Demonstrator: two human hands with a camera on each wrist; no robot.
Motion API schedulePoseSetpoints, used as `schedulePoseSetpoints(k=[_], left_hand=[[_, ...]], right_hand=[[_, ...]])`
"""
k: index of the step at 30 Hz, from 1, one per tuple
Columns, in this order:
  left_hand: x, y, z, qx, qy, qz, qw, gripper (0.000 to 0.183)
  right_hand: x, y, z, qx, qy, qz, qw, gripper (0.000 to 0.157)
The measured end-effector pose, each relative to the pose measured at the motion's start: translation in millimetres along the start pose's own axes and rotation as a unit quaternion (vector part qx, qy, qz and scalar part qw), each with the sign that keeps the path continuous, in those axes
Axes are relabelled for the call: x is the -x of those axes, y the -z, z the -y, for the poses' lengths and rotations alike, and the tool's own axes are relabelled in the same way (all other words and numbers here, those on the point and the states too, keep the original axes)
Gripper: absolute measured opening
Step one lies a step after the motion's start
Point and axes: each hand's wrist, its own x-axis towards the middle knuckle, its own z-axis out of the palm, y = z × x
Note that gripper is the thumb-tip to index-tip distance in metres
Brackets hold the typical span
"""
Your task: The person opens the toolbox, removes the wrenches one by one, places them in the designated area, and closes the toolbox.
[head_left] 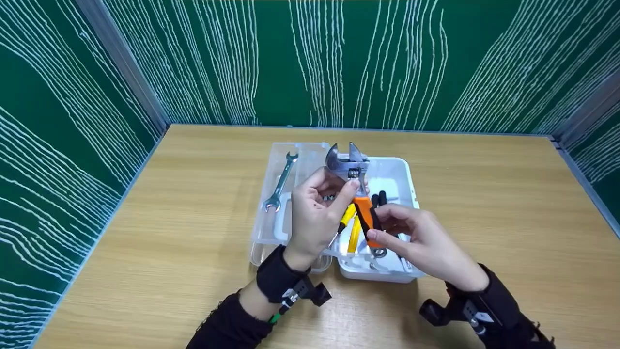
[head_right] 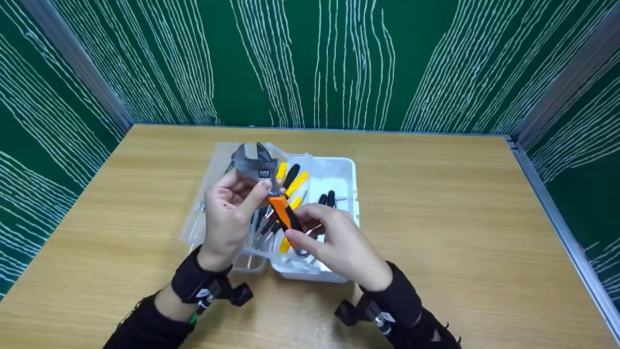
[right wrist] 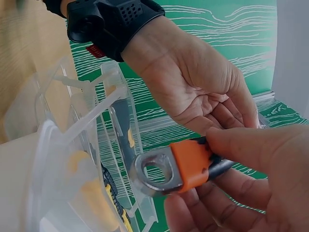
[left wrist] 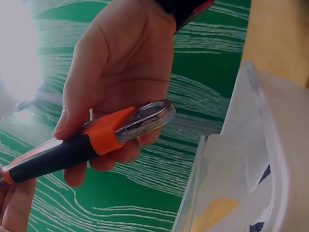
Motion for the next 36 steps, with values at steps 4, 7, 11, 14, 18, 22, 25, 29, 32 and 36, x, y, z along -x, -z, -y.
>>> schedulePoseSetpoints(k=[4, 7, 11, 14, 18, 22, 25, 29, 32, 36], left_hand=[[0.7, -1.3, 1.6, 0.004, -0.003, 0.005, 1.0, 0.028], [0.6, -1.1, 1.8, 0.006, 0.002, 0.009, 0.9999, 0.029], [-1.4, 0.6, 0.5, 0.011, 0.018, 0.022, 0.9995, 0.029], [-3.8, 2.0, -1.8, 0.01, 0.032, 0.034, 0.9989, 0.029], [-6.6, 4.4, -4.9, 0.005, 0.053, 0.05, 0.9973, 0.029], [-9.6, 8.2, -8.8, -0.006, 0.074, 0.072, 0.9946, 0.032], [-11.6, 11.8, -12.6, -0.019, 0.087, 0.091, 0.9919, 0.034], [-14.0, 16.2, -15.3, -0.037, 0.1, 0.118, 0.9873, 0.035], [-16.0, 19.6, -16.8, -0.058, 0.106, 0.132, 0.9839, 0.037], [-18.9, 25.6, -19.5, -0.089, 0.121, 0.134, 0.9795, 0.04]], right_hand=[[0, -0.7, 1, -0.005, -0.003, -0.005, 1.0, 0.019], [0, -0.9, 0, -0.004, -0.008, -0.006, 1.0, 0.019], [-1, -1.7, 0, -0.008, -0.011, -0.004, 1.0, 0.018], [-2, -2.8, -1, -0.013, -0.015, -0.004, 1.0, 0.018], [-3, -3.3, -3, -0.022, -0.024, -0.004, 0.999, 0.017], [-3, -1.4, -3, -0.024, -0.036, -0.006, 0.999, 0.02], [-3, 1.1, -3, -0.021, -0.037, -0.009, 0.999, 0.023], [-3, 4.2, -3, -0.024, -0.031, -0.014, 0.999, 0.024], [-4, 7.2, -5, -0.024, -0.037, -0.018, 0.999, 0.024], [-4, 13.3, -8, -0.023, -0.05, -0.028, 0.998, 0.024]])
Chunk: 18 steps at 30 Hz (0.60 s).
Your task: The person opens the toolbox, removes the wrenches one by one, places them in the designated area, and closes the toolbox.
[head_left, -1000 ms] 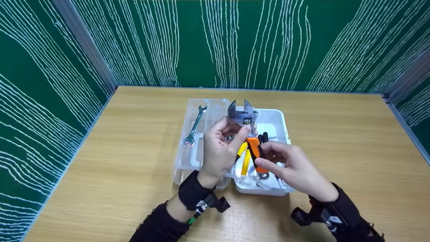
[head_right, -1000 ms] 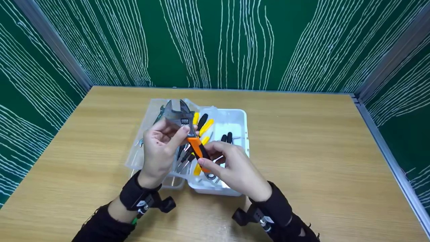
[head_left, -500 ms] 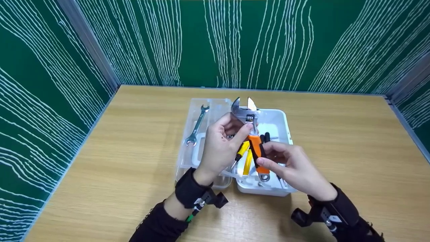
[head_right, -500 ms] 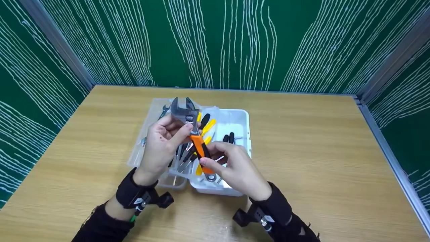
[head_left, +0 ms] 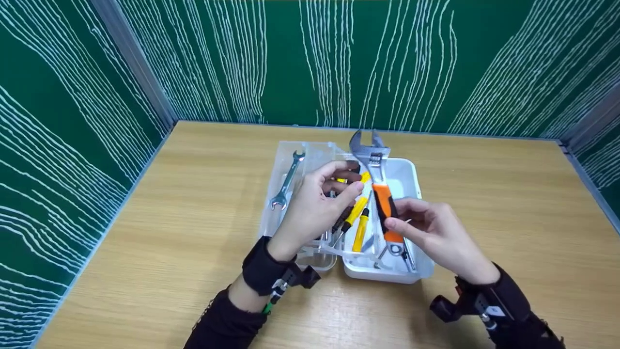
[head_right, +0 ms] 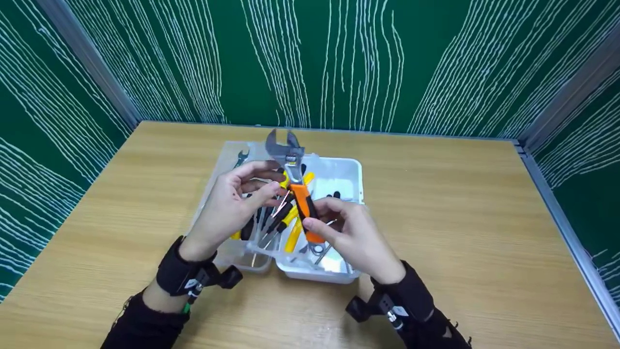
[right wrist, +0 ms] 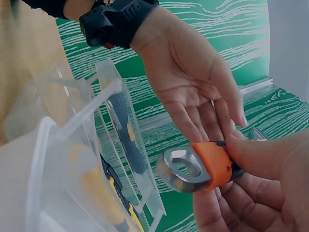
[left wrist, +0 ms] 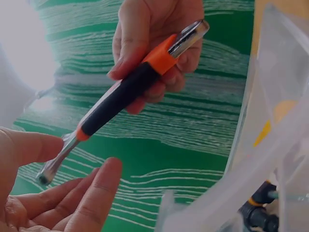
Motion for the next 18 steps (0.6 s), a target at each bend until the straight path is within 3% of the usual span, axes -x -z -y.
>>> schedulePoseSetpoints(k=[7, 18], left_hand=[[-1.3, 11.1, -1.2, -0.046, 0.002, -0.016, 0.9988, 0.04], [-1.7, 24.4, -2.2, -0.043, 0.016, -0.031, 0.9985, 0.037]], right_hand=[[1, 15.3, -6, 0.015, -0.02, -0.024, 0.999, 0.026], [5, 31.5, -16, 0.027, -0.039, -0.051, 0.998, 0.03]])
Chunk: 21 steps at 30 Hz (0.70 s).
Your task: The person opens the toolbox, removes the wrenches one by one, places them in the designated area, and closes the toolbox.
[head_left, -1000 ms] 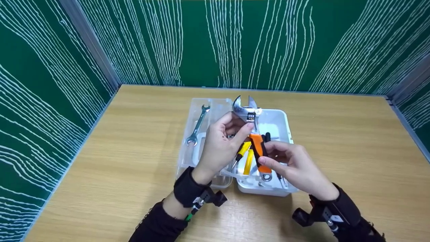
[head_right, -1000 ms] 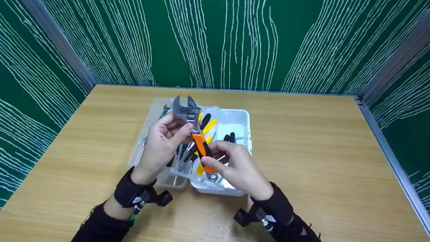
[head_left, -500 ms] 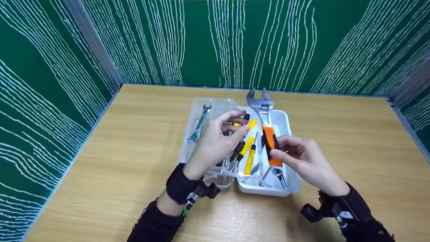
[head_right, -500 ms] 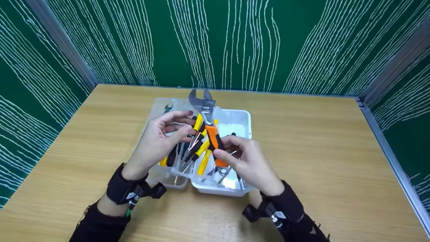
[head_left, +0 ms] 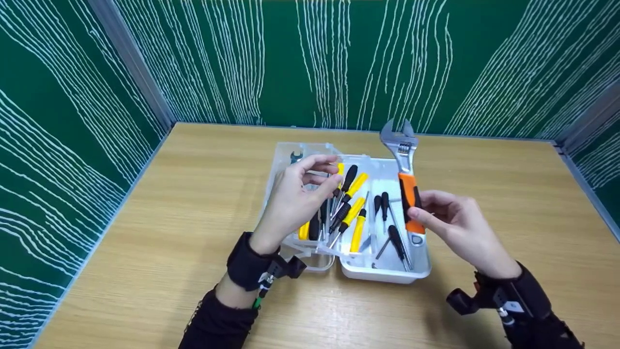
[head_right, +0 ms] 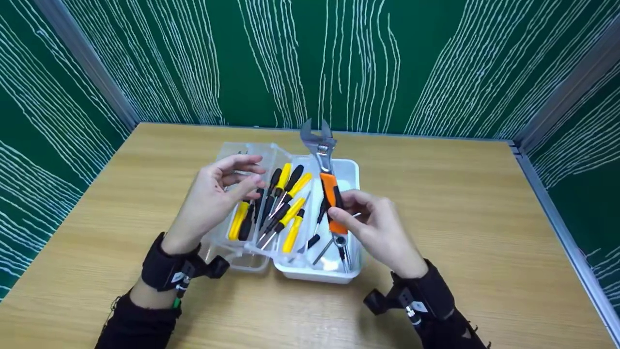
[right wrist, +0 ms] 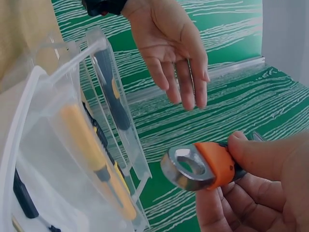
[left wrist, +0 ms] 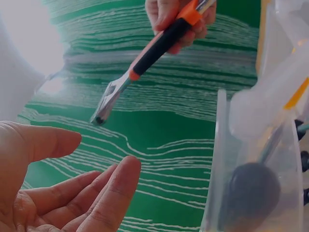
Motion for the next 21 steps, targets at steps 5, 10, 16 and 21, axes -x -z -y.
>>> schedulePoseSetpoints(k=[5, 10, 16, 21], left_hand=[[0.2, 6.3, -1.4, -0.006, 0.007, -0.01, 0.9999, 0.037], [0.1, 10.7, -1.7, -0.015, 0.012, -0.016, 0.9997, 0.038], [-0.9, 16.2, -1.3, -0.043, 0.015, -0.027, 0.9986, 0.036], [-1.7, 21.2, -1.4, -0.062, 0.018, -0.035, 0.9973, 0.036]], right_hand=[[1, 6.8, -9, 0.002, -0.008, -0.013, 1.0, 0.03], [2, 14.0, -18, 0.006, -0.011, -0.025, 1.0, 0.03], [4, 21.7, -27, 0.019, -0.024, -0.037, 0.999, 0.033], [6, 27.9, -33, 0.027, -0.037, -0.045, 0.998, 0.036]])
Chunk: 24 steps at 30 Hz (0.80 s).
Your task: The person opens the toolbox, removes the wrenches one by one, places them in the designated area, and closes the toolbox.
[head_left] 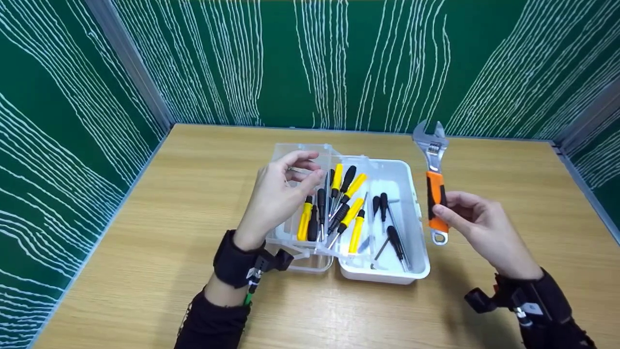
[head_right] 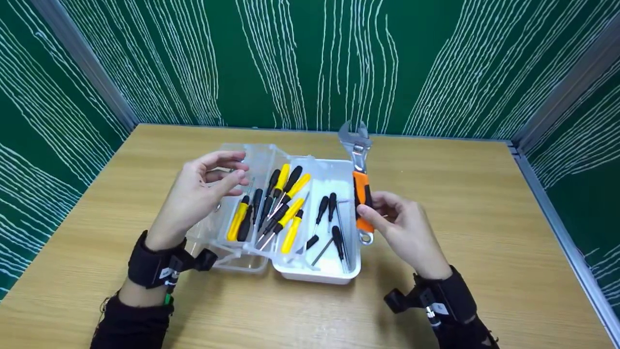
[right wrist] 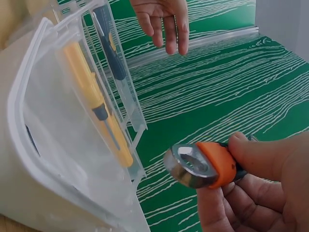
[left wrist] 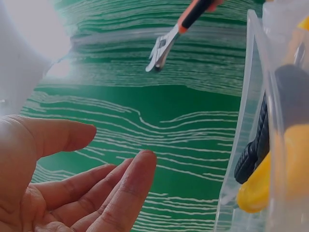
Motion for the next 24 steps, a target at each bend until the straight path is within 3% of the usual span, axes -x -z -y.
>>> schedulePoseSetpoints(k=[11, 18, 24], left_hand=[[-1.7, 9.5, 1.9, -0.015, 0.003, -0.01, 0.9998, 0.036], [-3.7, 14.9, 4.7, -0.021, 0.006, -0.005, 0.9997, 0.035], [-4.2, 19.5, 4.2, -0.031, 0.022, -0.006, 0.9993, 0.035]], right_hand=[[-1, 10.8, -22, 0.009, -0.018, -0.017, 1.0, 0.044], [-2, 16.6, -37, 0.003, -0.019, -0.022, 1.0, 0.042], [-2, 20.9, -48, 0.019, -0.047, -0.017, 0.999, 0.048]])
